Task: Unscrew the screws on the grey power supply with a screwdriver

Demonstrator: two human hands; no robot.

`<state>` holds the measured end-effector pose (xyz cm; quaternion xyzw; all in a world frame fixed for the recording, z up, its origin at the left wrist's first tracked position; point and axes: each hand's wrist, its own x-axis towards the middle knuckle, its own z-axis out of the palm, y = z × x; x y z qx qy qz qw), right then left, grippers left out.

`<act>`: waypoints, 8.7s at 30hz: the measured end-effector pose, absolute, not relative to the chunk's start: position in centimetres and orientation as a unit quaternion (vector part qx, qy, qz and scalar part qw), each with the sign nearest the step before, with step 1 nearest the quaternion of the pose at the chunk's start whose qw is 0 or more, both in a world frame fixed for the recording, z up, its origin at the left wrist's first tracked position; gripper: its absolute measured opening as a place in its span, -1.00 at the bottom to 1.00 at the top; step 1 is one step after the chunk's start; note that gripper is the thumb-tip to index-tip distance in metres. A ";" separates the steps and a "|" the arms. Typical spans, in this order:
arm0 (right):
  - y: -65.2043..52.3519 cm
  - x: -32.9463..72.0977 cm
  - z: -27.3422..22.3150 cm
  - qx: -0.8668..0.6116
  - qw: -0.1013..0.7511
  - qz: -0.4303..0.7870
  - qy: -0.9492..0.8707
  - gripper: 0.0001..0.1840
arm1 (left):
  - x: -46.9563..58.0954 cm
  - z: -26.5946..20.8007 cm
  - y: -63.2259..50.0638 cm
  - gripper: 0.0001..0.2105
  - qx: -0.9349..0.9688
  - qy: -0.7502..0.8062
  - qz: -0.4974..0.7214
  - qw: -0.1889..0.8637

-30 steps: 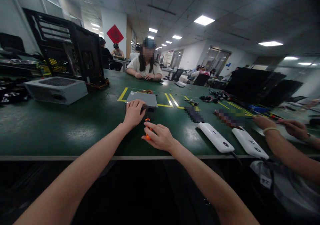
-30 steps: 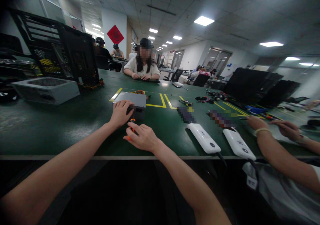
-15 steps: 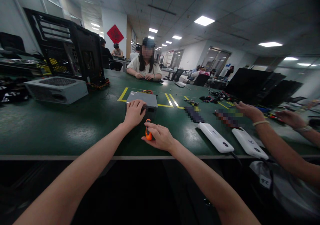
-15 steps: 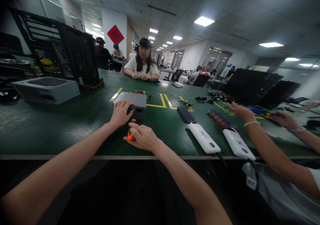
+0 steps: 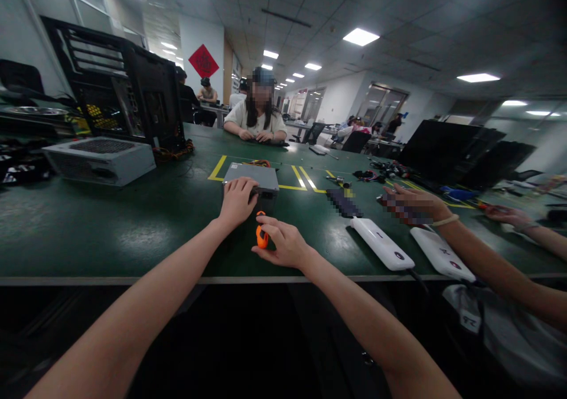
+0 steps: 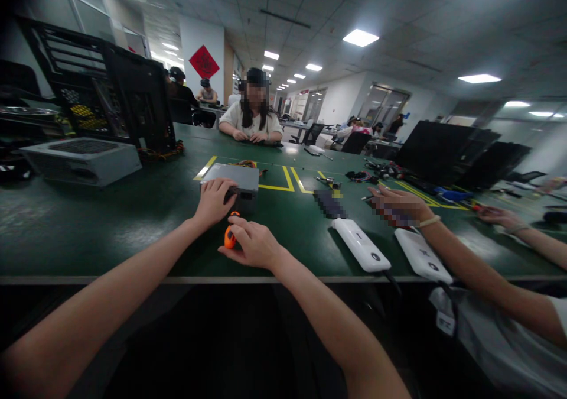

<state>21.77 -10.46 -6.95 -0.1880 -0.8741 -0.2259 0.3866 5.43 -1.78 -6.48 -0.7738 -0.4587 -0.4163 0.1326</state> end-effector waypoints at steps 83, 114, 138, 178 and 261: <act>-10.9 21.6 -6.5 -0.183 0.307 -0.240 -0.903 -0.59 | 5.5 -6.4 -1.8 -0.76 -0.787 -0.446 -0.408 0.122; -11.2 20.2 -3.4 -0.349 0.351 -0.327 -0.805 -0.77 | 5.2 -6.5 -1.5 -0.77 -0.795 -0.435 -0.407 0.112; -13.7 19.3 -5.4 -0.498 0.341 -0.306 -0.736 -0.80 | 5.4 -6.3 -1.9 -0.75 -0.792 -0.439 -0.411 0.107; -14.8 18.4 -4.1 -0.548 0.361 -0.159 -0.738 -0.78 | 5.4 -6.3 -1.8 -0.74 -0.790 -0.443 -0.412 0.101; -14.2 17.5 -4.4 -0.484 0.423 -0.129 -0.755 -0.72 | 5.6 -6.6 -1.7 -0.74 -0.786 -0.447 -0.412 0.113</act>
